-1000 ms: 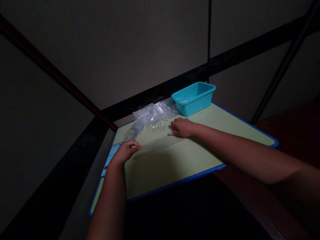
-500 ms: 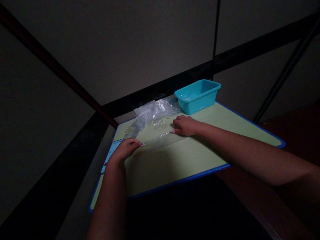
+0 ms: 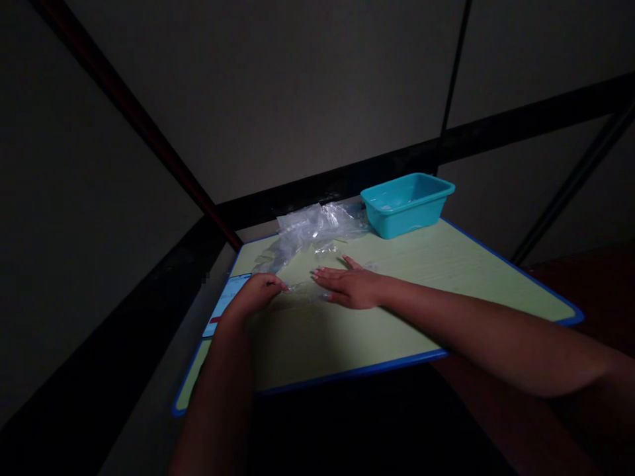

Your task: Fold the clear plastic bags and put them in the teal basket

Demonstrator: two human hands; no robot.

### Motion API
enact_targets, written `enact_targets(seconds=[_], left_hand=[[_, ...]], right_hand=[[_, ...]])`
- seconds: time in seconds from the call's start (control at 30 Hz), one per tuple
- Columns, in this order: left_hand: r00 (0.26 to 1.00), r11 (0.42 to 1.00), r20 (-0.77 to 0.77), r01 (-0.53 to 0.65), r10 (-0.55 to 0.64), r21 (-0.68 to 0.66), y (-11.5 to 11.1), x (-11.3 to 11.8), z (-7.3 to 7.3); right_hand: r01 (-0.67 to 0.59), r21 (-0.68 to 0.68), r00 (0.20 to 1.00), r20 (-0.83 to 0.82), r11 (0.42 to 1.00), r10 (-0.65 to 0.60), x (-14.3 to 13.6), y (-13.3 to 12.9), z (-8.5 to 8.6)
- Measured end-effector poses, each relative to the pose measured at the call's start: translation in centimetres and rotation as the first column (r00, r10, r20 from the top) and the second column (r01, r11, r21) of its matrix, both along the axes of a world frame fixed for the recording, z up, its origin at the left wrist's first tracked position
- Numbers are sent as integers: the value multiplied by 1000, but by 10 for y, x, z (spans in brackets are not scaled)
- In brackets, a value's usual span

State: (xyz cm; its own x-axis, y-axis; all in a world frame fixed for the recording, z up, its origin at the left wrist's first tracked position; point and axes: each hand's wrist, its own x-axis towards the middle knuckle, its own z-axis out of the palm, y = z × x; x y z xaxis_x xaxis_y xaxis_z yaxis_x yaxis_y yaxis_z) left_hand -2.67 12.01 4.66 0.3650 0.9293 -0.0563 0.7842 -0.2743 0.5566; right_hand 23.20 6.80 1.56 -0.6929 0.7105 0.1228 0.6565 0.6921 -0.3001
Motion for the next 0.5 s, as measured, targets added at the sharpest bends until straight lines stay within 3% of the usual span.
enact_targets(seconds=[0.5], left_hand=[[999, 1000, -49, 10, -10, -6, -2, -1, 2]], right_hand=[[-52, 10, 999, 16, 999, 52, -6, -6, 0]])
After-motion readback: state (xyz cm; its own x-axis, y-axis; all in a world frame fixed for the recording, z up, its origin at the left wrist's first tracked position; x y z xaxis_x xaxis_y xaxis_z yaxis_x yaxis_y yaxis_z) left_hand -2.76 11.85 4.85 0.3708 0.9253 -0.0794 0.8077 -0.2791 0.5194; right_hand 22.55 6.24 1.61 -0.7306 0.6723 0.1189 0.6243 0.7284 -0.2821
